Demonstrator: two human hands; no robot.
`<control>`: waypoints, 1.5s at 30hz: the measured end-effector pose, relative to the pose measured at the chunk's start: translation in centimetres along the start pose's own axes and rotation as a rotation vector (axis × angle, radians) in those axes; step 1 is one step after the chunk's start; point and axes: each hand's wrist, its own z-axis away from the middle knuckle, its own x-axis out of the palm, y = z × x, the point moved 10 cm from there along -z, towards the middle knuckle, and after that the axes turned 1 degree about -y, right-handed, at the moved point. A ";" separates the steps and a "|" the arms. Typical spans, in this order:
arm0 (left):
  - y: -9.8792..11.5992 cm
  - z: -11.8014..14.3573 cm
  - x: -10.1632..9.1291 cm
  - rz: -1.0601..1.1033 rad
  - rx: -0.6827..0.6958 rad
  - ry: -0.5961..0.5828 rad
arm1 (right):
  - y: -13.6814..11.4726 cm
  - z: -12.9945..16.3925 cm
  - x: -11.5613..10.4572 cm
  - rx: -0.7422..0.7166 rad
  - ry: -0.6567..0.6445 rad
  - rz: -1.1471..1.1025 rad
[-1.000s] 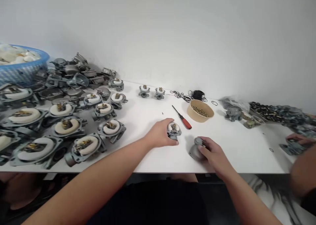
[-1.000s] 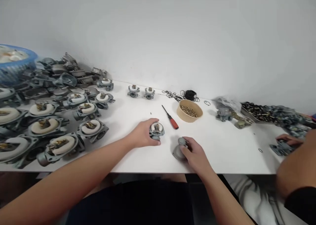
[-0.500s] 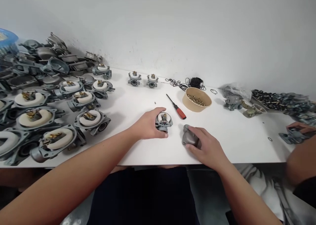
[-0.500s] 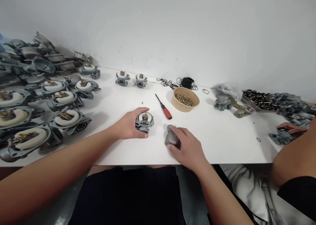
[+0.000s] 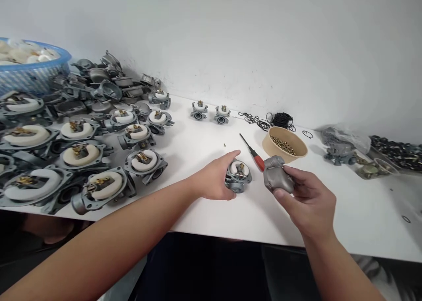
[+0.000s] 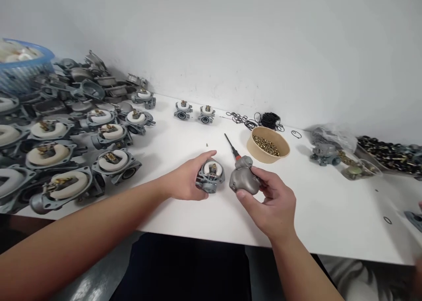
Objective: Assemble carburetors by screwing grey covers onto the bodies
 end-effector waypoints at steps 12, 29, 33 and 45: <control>-0.1 -0.1 -0.9 0.043 0.034 0.031 | -2.5 -2.5 7.8 -0.399 -0.238 0.203; -0.8 -0.4 -0.3 -0.021 -0.037 0.051 | -1.9 -1.1 6.4 -0.165 -0.079 0.404; -0.8 -0.4 -0.4 -0.032 -0.048 0.055 | -1.8 -1.1 6.7 -0.145 -0.144 0.285; -0.9 -0.2 -0.3 0.001 -0.093 0.046 | 1.1 -1.6 7.6 0.114 -0.304 -0.031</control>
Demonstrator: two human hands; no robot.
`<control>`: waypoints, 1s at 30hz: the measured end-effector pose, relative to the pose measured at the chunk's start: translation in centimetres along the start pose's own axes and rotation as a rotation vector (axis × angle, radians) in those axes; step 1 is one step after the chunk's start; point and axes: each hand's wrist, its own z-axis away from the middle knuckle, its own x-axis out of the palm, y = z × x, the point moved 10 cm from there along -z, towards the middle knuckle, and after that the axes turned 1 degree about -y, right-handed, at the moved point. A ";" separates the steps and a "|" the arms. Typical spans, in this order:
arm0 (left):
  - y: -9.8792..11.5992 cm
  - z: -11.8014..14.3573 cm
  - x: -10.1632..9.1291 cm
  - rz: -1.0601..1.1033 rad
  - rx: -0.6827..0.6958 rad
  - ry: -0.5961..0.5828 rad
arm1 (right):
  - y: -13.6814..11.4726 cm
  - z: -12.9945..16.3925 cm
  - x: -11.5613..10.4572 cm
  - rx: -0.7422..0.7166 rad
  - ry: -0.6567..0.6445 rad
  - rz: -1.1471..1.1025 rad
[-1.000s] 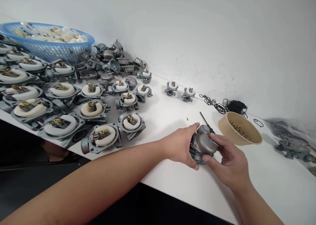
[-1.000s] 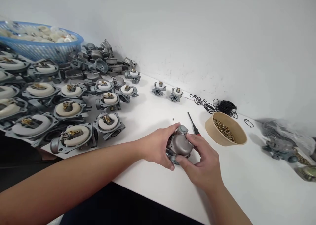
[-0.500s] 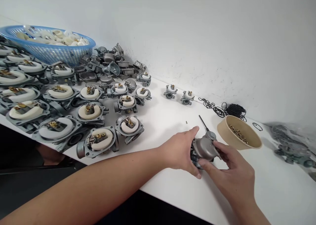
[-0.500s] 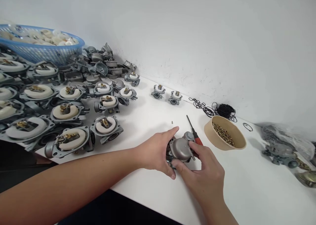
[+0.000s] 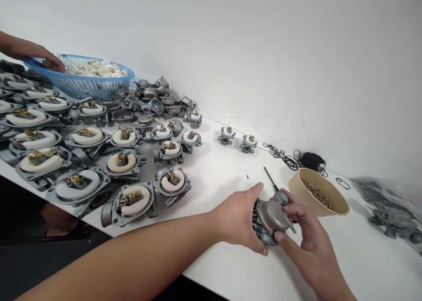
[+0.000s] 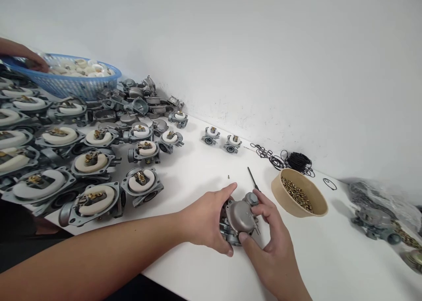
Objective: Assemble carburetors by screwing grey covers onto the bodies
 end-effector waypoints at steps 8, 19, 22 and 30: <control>0.2 0.0 0.3 -0.040 0.020 -0.017 | 1.5 -0.4 -0.6 -0.073 0.018 -0.173; 0.3 0.0 0.3 -0.037 0.014 -0.010 | 2.0 0.0 -1.3 -0.071 0.144 -0.067; 0.2 0.0 0.2 -0.044 0.006 -0.010 | 2.3 -0.3 -1.6 -0.080 0.131 -0.016; 0.3 0.2 0.4 -0.025 0.034 -0.070 | 0.9 -0.5 -1.0 -0.187 -0.014 -0.059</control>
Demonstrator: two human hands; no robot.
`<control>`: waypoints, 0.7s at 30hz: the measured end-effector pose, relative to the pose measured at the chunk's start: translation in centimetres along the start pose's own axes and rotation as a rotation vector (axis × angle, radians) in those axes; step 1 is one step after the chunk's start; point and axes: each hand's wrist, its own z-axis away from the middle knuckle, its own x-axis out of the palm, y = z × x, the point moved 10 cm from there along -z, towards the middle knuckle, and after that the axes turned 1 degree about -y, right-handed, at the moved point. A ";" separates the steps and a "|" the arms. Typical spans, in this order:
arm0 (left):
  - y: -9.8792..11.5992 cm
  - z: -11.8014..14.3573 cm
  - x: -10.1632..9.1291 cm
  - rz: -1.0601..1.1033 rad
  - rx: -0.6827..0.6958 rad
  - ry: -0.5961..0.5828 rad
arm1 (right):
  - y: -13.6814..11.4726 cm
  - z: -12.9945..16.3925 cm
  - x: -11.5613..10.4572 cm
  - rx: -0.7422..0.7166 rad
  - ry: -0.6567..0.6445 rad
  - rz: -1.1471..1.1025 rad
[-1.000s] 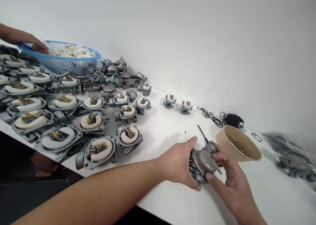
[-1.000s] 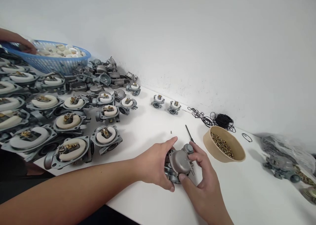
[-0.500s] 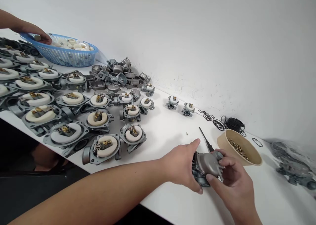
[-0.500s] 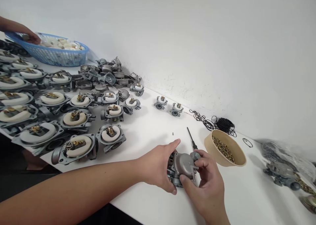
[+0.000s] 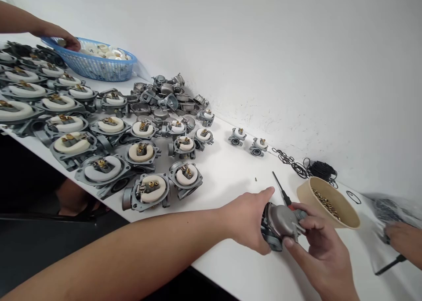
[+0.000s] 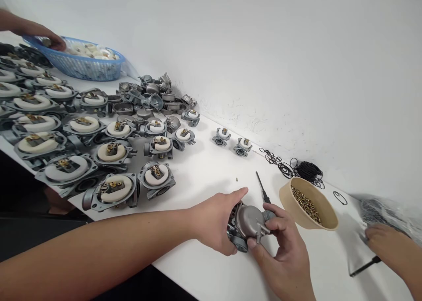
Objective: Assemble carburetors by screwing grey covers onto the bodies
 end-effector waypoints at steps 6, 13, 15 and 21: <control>0.4 0.0 -0.4 -0.020 0.078 0.005 | -1.7 -0.1 0.6 -0.114 -0.097 -0.038; 0.5 0.0 -0.7 0.014 0.114 0.035 | -2.5 -0.4 0.4 -0.188 -0.091 -0.066; 0.5 0.1 -0.8 0.030 0.103 0.029 | -2.6 -0.4 0.5 -0.202 -0.093 -0.055; 0.5 0.2 -0.9 0.078 0.094 0.036 | -2.3 -0.3 0.6 -0.199 -0.102 -0.059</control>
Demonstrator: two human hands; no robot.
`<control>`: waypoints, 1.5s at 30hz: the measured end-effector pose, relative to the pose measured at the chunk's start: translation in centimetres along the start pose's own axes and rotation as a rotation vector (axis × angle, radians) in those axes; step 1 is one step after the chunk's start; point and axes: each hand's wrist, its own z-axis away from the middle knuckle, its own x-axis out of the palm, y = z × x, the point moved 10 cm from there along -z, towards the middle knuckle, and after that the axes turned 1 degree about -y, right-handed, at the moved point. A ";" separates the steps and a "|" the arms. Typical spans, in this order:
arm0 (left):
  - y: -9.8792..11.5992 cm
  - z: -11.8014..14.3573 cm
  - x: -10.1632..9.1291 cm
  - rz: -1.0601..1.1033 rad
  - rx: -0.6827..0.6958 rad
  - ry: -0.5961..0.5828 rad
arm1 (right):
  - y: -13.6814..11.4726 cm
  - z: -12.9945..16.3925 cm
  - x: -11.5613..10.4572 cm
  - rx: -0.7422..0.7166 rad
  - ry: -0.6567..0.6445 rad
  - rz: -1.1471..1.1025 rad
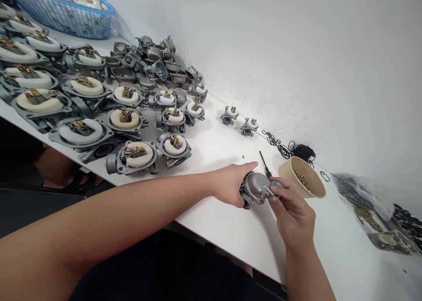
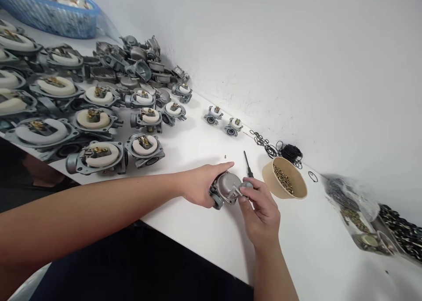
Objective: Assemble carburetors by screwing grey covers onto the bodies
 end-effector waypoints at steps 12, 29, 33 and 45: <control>-0.1 -0.2 0.1 -0.002 0.014 -0.011 | -0.4 -0.3 0.1 -0.026 -0.020 -0.023; 1.4 0.7 -0.6 -0.063 0.045 0.370 | -0.8 -0.3 0.3 -0.060 0.002 0.068; 2.0 1.1 -1.0 -0.098 0.076 0.440 | -1.2 -0.3 0.3 -0.071 0.018 0.093; 1.7 1.8 -1.4 -0.164 0.021 0.523 | -2.6 -1.0 0.2 -0.114 0.087 0.115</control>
